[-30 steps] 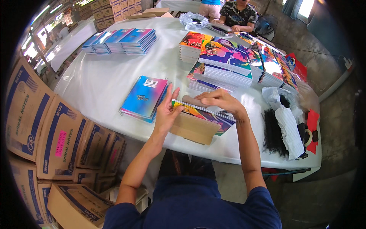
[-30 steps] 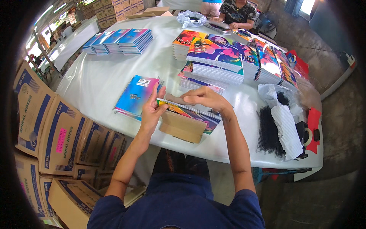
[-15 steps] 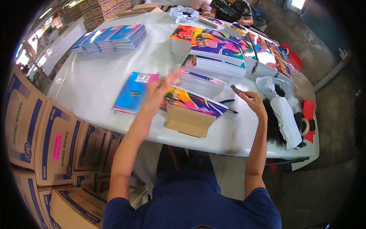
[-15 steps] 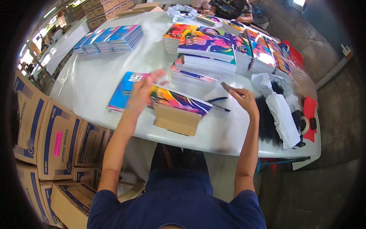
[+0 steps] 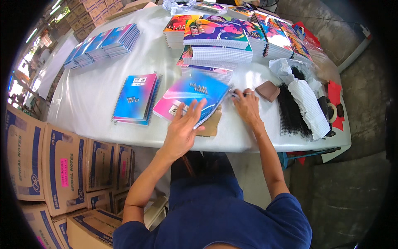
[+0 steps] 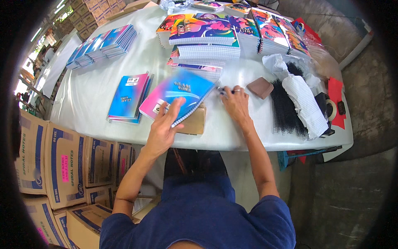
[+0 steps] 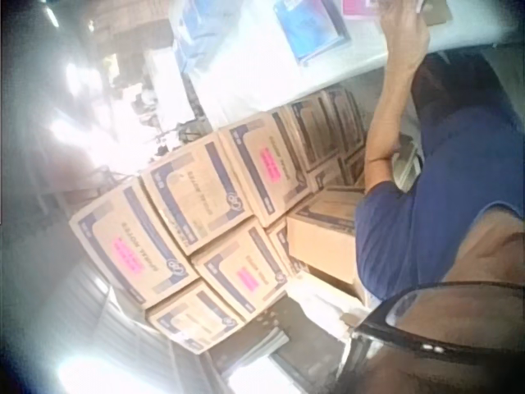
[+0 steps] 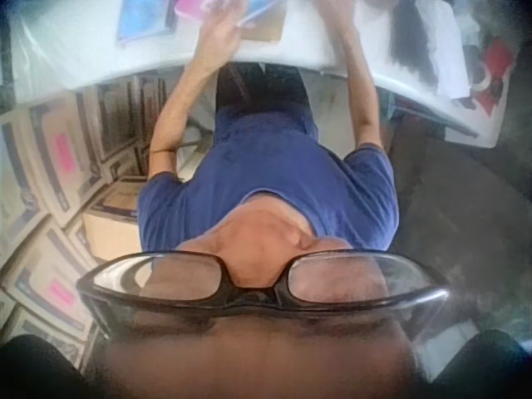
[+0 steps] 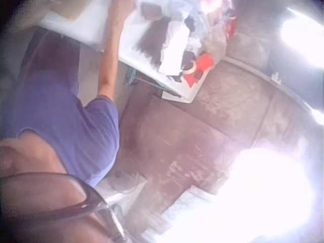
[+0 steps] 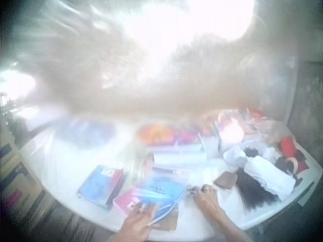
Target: The person assembles spiral notebooks. They align a stack of notebook covers and pages on a wooden block, thread a metal coil through the side holes by hand, and use pliers to crimp the ends of the coil. They repeat this process for several notebooks and stack them on the table.
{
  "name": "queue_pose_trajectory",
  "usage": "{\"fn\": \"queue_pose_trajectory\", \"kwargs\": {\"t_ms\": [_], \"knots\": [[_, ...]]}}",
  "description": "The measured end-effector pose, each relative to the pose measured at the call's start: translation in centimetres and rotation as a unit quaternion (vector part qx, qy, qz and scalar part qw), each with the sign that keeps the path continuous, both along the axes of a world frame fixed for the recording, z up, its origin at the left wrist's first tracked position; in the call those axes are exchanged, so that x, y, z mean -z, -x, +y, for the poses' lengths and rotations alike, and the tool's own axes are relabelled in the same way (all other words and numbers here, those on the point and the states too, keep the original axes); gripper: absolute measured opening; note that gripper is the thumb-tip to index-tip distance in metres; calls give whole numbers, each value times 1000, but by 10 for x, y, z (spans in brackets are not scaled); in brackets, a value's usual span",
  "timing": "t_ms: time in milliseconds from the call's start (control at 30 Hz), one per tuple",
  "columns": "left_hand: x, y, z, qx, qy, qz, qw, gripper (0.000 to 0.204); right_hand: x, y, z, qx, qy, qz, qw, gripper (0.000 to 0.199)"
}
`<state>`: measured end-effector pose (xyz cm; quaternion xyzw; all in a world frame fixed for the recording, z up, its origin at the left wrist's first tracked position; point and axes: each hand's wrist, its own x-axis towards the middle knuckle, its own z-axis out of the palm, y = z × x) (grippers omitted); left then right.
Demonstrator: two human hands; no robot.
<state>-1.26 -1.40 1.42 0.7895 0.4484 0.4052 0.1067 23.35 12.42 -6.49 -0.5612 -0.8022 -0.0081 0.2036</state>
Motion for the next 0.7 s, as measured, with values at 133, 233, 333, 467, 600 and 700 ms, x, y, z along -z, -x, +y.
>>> {"fn": "queue_pose_trajectory", "kwargs": {"t_ms": [133,233,333,467,600,700], "knots": [[13,-13,5,-104,-53,53,992,67,-40,7,-69,-64,-29,283,956,34],[17,-15,7,-129,-78,118,982,63,-62,28,-122,-190,-33,260,946,38],[14,-18,6,-146,-87,147,974,62,-69,36,-138,-196,-43,216,956,41],[15,-19,9,-147,-99,138,974,65,-71,36,-138,-187,-77,185,962,43],[14,-19,9,-154,-101,135,974,65,-76,34,-133,-178,-99,170,964,42],[15,-19,8,-159,-104,129,973,66,-66,36,-131,-203,-78,166,962,42]]}}
